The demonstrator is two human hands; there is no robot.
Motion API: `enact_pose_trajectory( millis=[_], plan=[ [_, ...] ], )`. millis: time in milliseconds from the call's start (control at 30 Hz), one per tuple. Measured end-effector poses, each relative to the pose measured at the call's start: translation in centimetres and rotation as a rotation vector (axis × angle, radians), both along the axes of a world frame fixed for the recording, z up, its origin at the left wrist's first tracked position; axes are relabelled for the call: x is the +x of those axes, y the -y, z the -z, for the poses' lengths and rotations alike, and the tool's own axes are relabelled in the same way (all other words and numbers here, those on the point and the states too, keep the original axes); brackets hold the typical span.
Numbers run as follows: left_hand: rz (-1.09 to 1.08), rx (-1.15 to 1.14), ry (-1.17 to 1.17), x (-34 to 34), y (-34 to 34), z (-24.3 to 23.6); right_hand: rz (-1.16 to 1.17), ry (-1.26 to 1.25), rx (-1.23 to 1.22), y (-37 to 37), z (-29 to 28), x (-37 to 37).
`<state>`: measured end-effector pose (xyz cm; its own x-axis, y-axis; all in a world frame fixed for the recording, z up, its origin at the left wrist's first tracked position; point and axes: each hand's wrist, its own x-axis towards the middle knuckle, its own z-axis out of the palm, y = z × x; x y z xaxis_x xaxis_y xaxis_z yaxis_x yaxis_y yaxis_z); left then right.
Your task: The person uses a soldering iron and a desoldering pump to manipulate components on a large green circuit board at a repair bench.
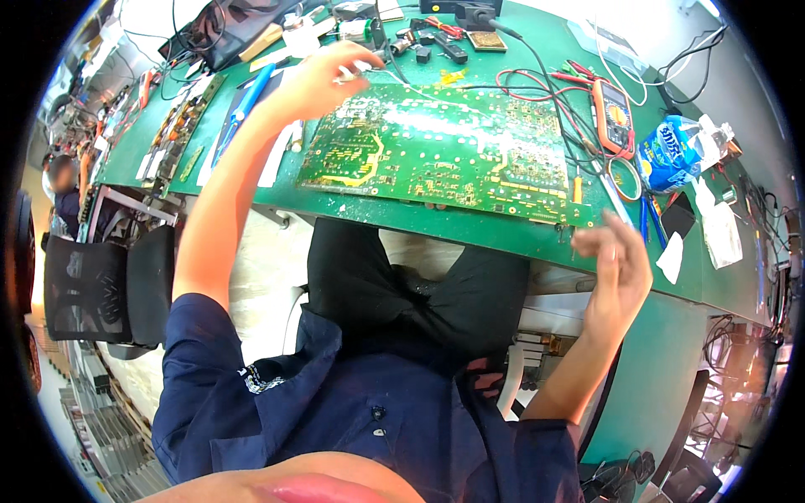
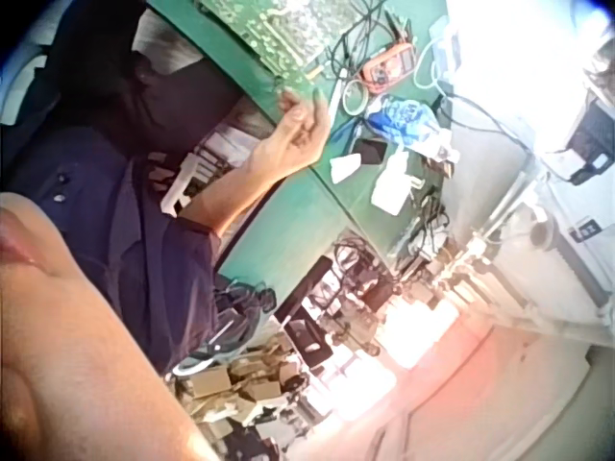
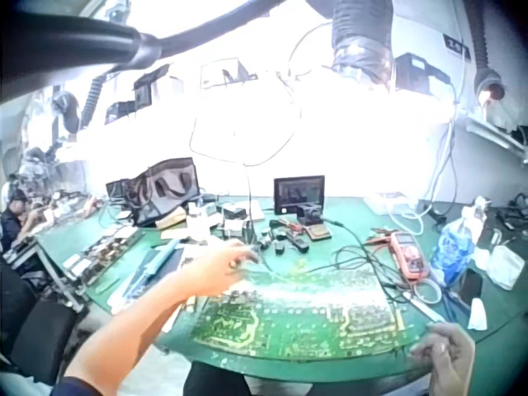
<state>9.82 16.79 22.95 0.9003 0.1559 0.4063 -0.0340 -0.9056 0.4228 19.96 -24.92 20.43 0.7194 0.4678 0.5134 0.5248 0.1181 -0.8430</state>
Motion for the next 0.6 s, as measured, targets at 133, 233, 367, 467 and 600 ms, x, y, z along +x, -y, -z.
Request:
enact_pose_trajectory(
  millis=[133,233,367,467,600],
  plan=[
    [0.087,0.206,-0.105,1.8,2.1,0.1,-0.048,-0.013,-0.130,-4.6,-5.2,1.7],
    [0.106,0.021,-0.195,3.3,1.1,1.0,-0.189,-0.064,-0.263,-9.6,-7.0,3.9],
    [0.079,-0.077,-0.224,3.7,-0.3,2.1,-0.323,-0.250,-0.385,-16.9,-6.4,7.3],
    [0.089,-0.098,-0.229,4.1,-0.6,2.3,-0.314,-0.596,-0.314,-21.3,-4.2,11.5],
    [0.131,-0.091,-0.139,3.3,-0.4,2.7,-0.257,-0.887,-0.127,-25.3,-3.3,14.3]
  ],
)
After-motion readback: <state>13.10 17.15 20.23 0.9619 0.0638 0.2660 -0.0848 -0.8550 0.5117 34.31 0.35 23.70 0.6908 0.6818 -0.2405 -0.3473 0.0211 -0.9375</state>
